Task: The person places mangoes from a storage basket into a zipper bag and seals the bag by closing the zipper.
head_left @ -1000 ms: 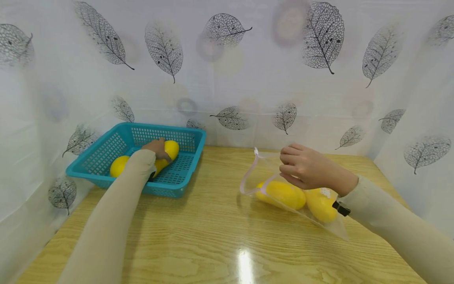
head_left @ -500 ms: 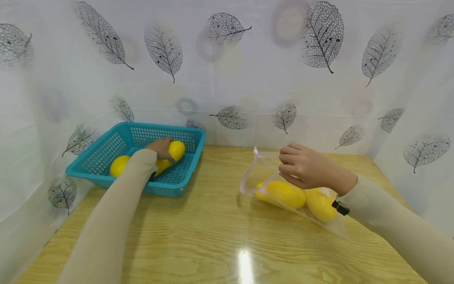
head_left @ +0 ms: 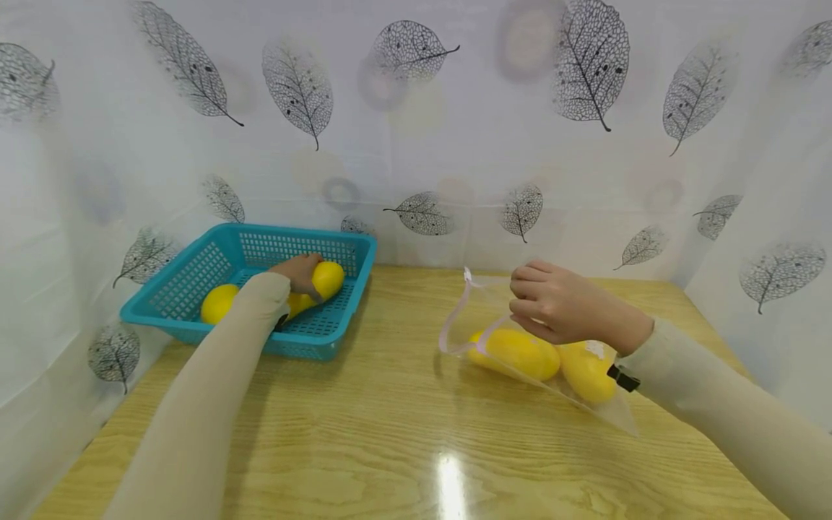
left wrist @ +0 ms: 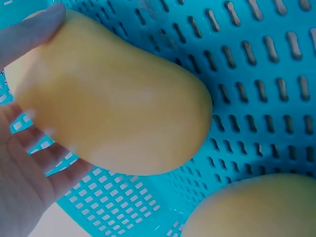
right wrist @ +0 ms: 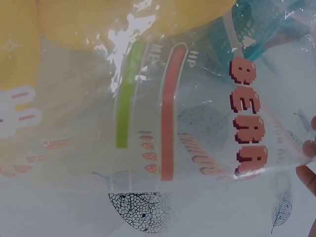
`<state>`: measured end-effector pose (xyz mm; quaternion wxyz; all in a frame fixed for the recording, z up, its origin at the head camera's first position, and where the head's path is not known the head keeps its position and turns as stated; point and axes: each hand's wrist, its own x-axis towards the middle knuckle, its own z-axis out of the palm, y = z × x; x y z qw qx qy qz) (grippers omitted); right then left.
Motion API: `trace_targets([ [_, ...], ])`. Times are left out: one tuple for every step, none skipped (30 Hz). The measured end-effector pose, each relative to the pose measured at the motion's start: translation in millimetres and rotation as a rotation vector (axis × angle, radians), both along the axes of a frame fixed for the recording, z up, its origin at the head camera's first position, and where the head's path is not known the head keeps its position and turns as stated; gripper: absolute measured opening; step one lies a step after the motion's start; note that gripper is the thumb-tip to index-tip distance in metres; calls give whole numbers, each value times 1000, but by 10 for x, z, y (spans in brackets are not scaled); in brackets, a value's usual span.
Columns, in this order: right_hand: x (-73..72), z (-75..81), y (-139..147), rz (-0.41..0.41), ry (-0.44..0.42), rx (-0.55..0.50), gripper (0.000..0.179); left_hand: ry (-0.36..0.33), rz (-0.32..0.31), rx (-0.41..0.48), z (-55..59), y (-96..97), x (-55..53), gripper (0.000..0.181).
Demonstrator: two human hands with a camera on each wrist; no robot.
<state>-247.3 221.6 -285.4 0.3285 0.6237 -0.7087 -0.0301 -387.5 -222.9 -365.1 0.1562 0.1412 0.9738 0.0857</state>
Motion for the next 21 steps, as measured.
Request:
trace_targets([
  [0,0,-1,1,-1,0,35,-3,1,-1,4,2,3,86],
  [0,0,-1,2,-1,1,35,-9,0,-2,10,6,6,87],
  [0,0,-2,2,-2,1,35,-18,0,-5,18,10,9,87],
  [-1,0,-3,3,-3,2,34,-30,4,-10,26,15,11,88],
  [-1,0,-3,4,-2,2,34,-45,10,-15,35,18,11,89],
  [-3,0,-4,4,-4,3,34,-59,14,-24,46,23,12,90],
  [-4,-1,-3,3,-3,2,34,-71,15,-35,61,29,12,91],
  [-5,-2,-3,3,-3,2,34,-85,22,-41,72,35,8,92],
  [-7,-3,-3,3,-5,1,34,-101,32,-47,84,39,5,93],
  [-8,-5,-3,3,-4,0,35,-116,42,-49,96,43,2,94],
  [-9,-6,-3,3,-3,-2,35,-129,49,-52,107,45,-1,94],
  [-10,-7,-3,4,-2,-3,35,-142,56,-53,115,46,-5,95],
  [-11,-8,-3,4,-1,-3,35,-157,68,-49,124,44,-8,96],
  [-11,-9,-4,4,-1,-4,34,-173,81,-44,131,43,-9,97],
  [-11,-9,-5,4,0,-4,34,-185,92,-45,135,40,-11,99],
  [-12,-9,-5,4,1,-5,34,-191,97,-48,141,38,-13,100],
  [-12,-8,-5,4,0,-5,34,-197,106,-53,141,34,-16,101],
  [-13,-7,-6,3,-1,-4,34,-206,118,-52,142,32,-19,104],
  [-13,-6,-6,3,-1,-4,34,-214,132,-50,145,32,-18,106],
  [-13,-5,-6,2,-1,-3,34,-219,144,-50,143,29,-21,108],
  [-14,-3,-5,1,-1,-2,34,-218,153,-50,138,25,-26,107],
])
